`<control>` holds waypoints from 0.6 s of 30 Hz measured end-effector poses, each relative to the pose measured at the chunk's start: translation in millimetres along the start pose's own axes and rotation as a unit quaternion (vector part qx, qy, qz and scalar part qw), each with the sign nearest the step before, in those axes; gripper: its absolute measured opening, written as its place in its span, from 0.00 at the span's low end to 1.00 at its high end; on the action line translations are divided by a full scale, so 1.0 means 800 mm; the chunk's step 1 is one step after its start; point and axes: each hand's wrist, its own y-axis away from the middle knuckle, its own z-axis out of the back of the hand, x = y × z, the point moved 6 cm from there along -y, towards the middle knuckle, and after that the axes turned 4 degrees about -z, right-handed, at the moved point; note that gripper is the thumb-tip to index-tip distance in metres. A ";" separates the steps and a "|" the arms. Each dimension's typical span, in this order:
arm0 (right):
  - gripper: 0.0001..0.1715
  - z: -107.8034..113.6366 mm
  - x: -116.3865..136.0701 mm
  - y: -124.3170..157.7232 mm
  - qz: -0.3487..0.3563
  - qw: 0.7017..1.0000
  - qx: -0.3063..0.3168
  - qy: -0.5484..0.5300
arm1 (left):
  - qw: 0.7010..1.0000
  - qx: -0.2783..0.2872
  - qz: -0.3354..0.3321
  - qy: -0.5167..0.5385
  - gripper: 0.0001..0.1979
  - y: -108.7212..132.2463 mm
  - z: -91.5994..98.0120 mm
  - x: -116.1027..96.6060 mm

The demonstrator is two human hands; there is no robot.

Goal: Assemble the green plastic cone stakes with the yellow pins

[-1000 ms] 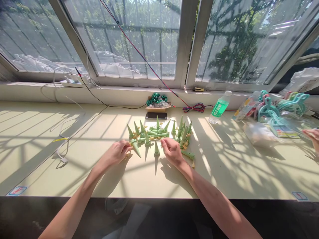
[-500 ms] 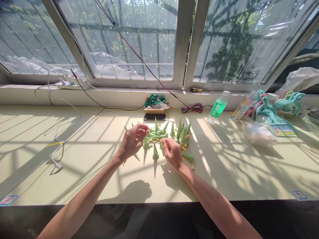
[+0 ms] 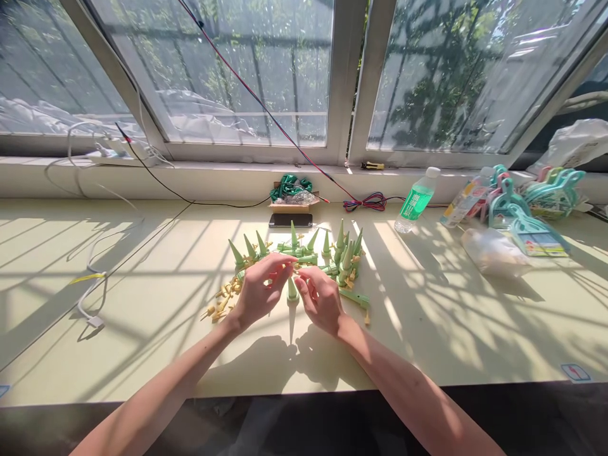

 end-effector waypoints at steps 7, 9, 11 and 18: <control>0.11 0.001 0.004 -0.001 0.001 1.000 -0.006 -0.011 | 0.999 -0.036 0.017 -0.002 0.05 0.011 -0.004 -0.007; 0.11 0.002 0.002 -0.002 -0.001 1.000 -0.015 -0.015 | 0.999 -0.039 0.016 -0.003 0.05 0.012 -0.004 -0.008; 0.12 0.002 -0.002 -0.002 -0.015 0.999 -0.020 -0.029 | 0.999 -0.037 0.012 0.004 0.06 0.012 -0.004 -0.007; 0.15 0.004 -0.013 -0.005 -0.073 0.995 -0.027 -0.061 | 0.999 -0.004 -0.037 0.001 0.07 0.008 -0.002 -0.010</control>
